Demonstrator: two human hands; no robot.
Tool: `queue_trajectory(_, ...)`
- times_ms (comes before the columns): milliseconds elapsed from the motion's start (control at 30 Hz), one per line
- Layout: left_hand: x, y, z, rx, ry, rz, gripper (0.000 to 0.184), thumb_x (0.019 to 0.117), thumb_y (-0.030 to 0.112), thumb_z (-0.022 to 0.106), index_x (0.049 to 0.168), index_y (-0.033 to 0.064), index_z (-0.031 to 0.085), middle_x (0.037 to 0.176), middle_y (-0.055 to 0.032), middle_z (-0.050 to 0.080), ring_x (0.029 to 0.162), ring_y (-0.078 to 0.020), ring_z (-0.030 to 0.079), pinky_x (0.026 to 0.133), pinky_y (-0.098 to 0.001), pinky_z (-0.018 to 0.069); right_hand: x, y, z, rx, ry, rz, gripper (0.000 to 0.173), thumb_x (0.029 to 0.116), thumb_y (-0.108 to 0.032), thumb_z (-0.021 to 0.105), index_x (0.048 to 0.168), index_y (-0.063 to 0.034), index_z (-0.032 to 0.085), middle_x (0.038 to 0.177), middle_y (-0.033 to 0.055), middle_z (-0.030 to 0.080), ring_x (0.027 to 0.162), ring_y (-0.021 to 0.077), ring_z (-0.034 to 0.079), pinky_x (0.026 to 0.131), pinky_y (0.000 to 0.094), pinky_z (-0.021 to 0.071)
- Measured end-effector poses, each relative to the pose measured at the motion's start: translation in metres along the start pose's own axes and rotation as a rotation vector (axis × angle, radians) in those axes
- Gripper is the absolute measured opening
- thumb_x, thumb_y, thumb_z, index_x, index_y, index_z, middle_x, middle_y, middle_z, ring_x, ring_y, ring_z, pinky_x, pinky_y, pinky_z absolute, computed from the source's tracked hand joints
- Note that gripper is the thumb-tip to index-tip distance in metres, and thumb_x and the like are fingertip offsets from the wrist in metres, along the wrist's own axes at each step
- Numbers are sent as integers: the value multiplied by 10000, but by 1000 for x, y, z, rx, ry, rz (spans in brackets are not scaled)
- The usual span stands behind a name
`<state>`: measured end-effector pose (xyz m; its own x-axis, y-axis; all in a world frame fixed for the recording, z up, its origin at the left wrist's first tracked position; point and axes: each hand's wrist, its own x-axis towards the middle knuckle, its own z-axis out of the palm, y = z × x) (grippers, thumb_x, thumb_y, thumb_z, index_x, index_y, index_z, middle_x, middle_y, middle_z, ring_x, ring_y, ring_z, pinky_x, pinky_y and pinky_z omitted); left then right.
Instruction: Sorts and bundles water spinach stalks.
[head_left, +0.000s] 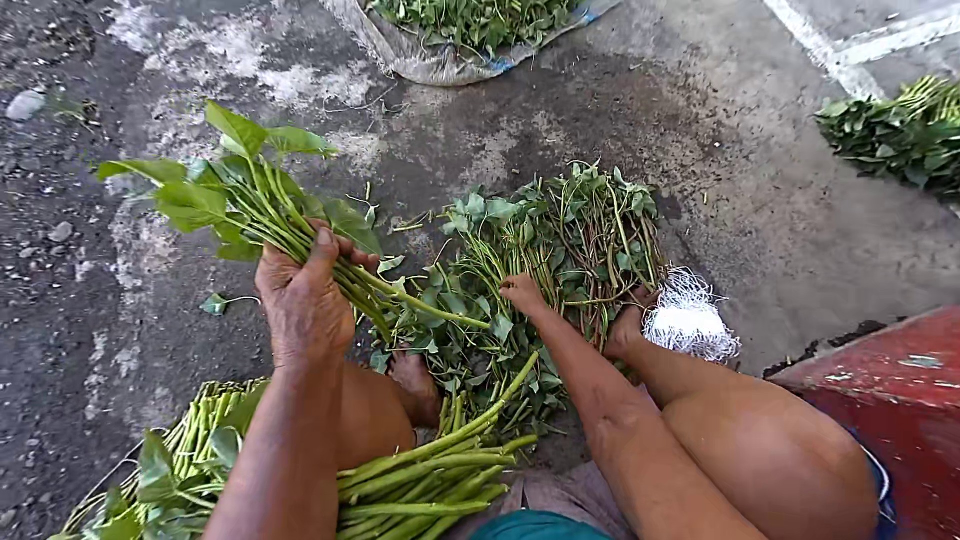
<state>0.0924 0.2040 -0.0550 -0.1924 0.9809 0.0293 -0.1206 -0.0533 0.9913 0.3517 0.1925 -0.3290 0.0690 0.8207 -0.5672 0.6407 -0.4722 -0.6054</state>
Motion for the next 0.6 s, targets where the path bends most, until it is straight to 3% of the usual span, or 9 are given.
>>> queue_trajectory(100,-2,-1,3,12,-25,-15,126,1068,30,449,1119,122,518,791,28,642,677,-129,687,715,-377,648,2,-3,12,-233,-81,-10,482,977,-284,661,1429,-126,611,1558,261,420,1459,470,349,1154,637,338)
queue_trajectory(167,-2,-2,3,11,-49,-12,138,1058,13,453,1112,115,529,787,24,645,676,-138,690,724,-387,649,0,-8,11,-277,-60,13,461,1010,-219,589,1453,-95,577,1536,220,471,1455,435,384,1137,641,352)
queue_trajectory(267,-2,-1,3,17,-53,-35,142,1045,4,482,1122,104,547,778,23,647,674,-140,691,725,-385,648,-9,-19,-8,-196,77,69,353,1038,-147,496,1336,-55,662,1389,194,622,1343,377,547,1124,574,403)
queue_trajectory(367,-3,1,6,19,-62,-78,156,1041,17,505,1166,91,563,791,12,646,678,-139,686,728,-396,647,-10,-5,-37,143,222,51,246,969,-73,607,1176,-1,720,1196,214,702,1172,362,645,1043,544,481)
queue_trajectory(433,-4,3,9,-10,-65,-110,158,1043,19,504,1167,76,584,784,-3,650,676,-153,689,735,-421,649,-8,10,-57,549,331,-45,306,836,94,702,1135,36,673,1028,184,684,933,273,667,851,452,565)
queue_trajectory(500,-3,3,11,-41,-61,-147,157,1044,11,493,1150,65,594,772,-13,652,669,-164,692,731,-432,649,-17,12,-79,840,303,-138,419,795,188,675,1183,29,651,951,123,654,815,184,632,752,364,563)
queue_trajectory(600,-3,4,15,-79,-32,-212,145,1045,7,494,1138,59,591,782,-30,654,690,-181,701,738,-452,648,-32,4,-95,1038,247,-267,340,770,210,648,1067,52,693,863,83,695,730,129,648,701,299,576)
